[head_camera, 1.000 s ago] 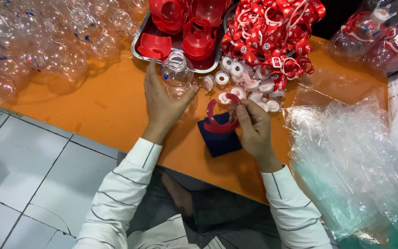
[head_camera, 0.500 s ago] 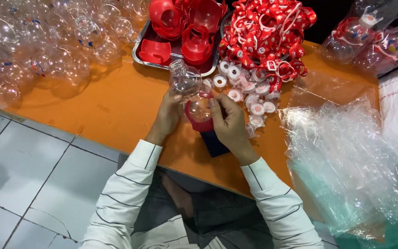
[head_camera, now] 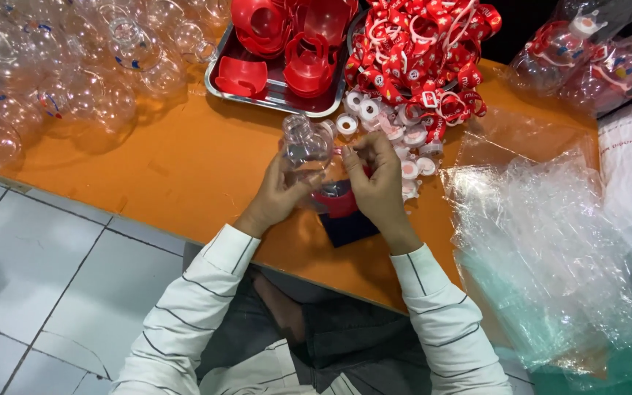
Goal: Cleaning a red plastic component with a cloth and then inspecting and organizing red lanyards on a workspace.
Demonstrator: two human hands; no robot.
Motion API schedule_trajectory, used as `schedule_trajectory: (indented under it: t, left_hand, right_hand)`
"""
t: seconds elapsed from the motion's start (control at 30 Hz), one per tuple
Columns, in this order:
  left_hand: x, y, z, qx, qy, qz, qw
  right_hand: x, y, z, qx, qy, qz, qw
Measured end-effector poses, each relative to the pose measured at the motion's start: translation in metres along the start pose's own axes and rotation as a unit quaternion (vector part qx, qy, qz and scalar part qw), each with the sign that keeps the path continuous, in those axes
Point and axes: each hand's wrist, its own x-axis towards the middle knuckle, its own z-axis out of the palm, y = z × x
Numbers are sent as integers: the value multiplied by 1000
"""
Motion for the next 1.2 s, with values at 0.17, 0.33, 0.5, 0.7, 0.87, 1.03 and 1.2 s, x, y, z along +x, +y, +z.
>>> schedule_trajectory:
  t: [0.17,0.33,0.5,0.7,0.87,1.03,1.2]
  left_hand:
    - [2,8,8,-5,-27,2,1000]
    - [3,13,11,-17,-51,15,998]
    - [5,57,32,6,-110,3,994]
    - [8,45,30,47,-109,28,993]
    - [9,27,19,112,-76,47,990]
    - [10,47,33,153,-14,27,988]
    - [20,33,23,273,163,137,938]
  right_hand:
    - [-1,-1,-1,12,8,18,1000]
    - [-5,-9,3,10,15,22,1000]
    - [-3,-19,1,-36,30,31,998]
    - [-3,-23,5,-46,46,38,997]
    - [5,-15,12,8,84,36,996]
    - [14,-8,13,67,125,10,990]
    - [7,-20,16,48,47,8,998]
